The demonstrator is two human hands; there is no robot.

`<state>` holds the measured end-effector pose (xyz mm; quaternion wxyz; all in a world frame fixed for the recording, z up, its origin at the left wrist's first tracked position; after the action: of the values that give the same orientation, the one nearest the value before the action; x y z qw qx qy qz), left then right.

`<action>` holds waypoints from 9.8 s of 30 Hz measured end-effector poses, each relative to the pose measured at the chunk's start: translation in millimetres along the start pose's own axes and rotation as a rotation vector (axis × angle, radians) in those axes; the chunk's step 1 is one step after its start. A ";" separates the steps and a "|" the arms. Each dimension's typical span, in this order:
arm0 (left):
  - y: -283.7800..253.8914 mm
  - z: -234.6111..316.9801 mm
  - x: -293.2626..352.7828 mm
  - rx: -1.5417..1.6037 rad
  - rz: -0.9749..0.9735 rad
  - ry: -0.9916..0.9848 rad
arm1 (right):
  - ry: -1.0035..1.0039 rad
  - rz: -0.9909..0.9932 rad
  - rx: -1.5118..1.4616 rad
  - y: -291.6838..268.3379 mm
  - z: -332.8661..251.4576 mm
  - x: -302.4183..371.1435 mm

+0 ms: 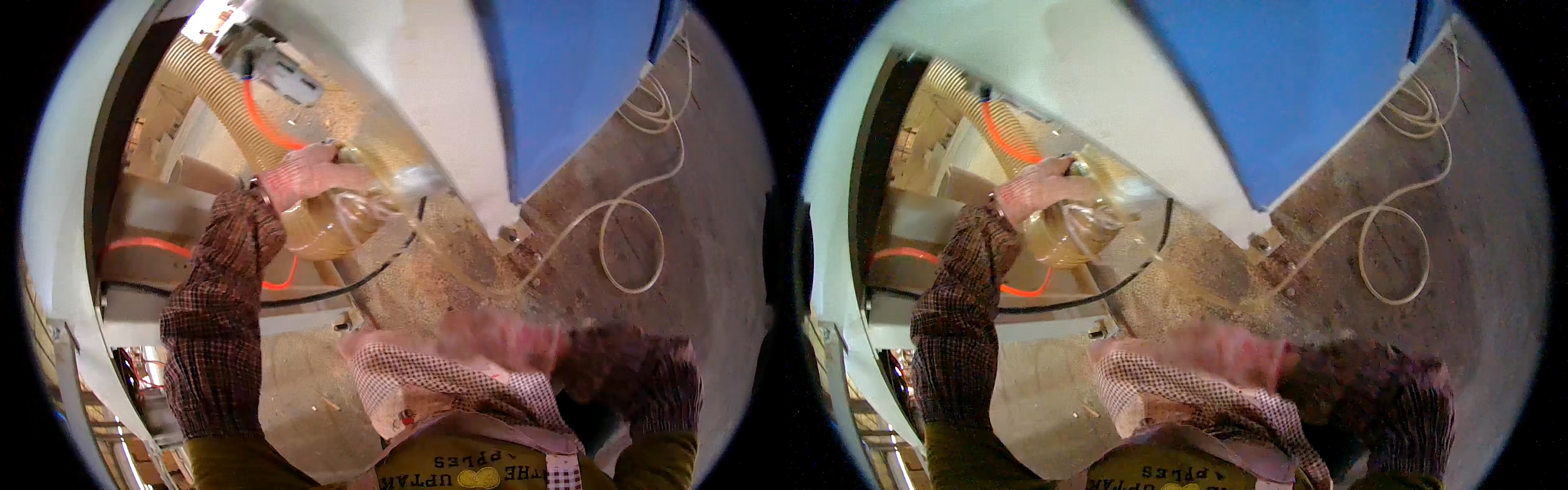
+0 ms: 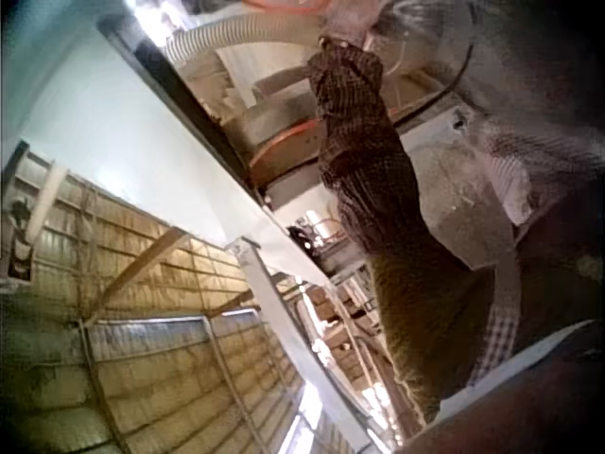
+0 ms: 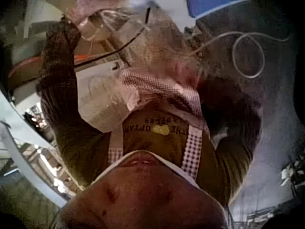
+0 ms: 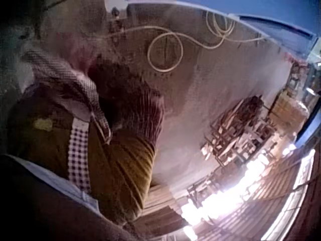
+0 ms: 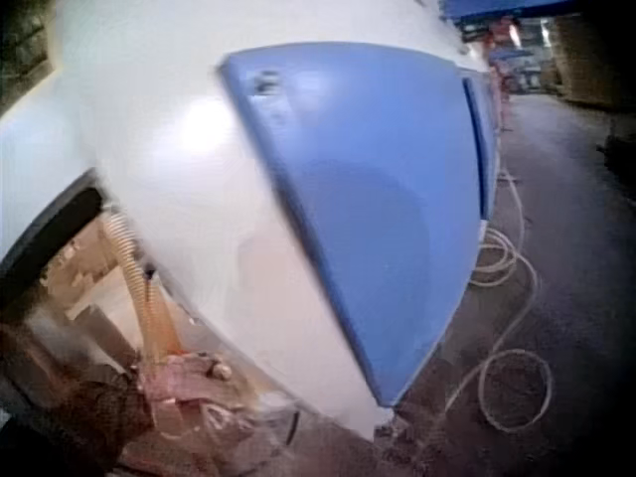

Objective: The person picks up long wooden planks from a conveyor belt and stacks them onto a pile in a workshop. The person also briefly handles a dust extraction hose and a blue plastic board during the process.

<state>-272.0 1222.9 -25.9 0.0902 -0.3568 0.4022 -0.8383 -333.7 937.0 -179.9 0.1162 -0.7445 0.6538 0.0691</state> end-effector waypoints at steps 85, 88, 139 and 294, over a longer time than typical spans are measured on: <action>321.8 479.5 660.2 1.100 -0.083 -1.627 | 0.558 -0.862 1.194 -109.0 -238.9 -29.3; 334.9 438.7 588.0 1.530 0.498 -1.670 | 0.190 -0.746 1.509 -95.6 -188.1 -124.6; 236.5 9.1 43.0 1.723 1.415 -0.801 | 0.332 -0.102 1.046 -104.3 -84.3 -233.9; 287.7 -11.9 202.2 1.882 1.580 0.242 | 0.421 -0.067 0.130 -113.7 51.6 -151.3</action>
<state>-466.4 951.6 -137.1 0.7556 0.2677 -0.2468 -0.5445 -239.1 1108.9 -181.7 0.0273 -0.7548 0.6415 -0.1340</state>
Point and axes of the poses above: each hand's wrist, its own x-axis away from the middle knuckle, its own y-axis out of the palm, z = x × y, the point moved 9 cm from there along -x, towards the middle knuckle, and after that the axes turned 11 degrees about x, right-handed, at the moved point
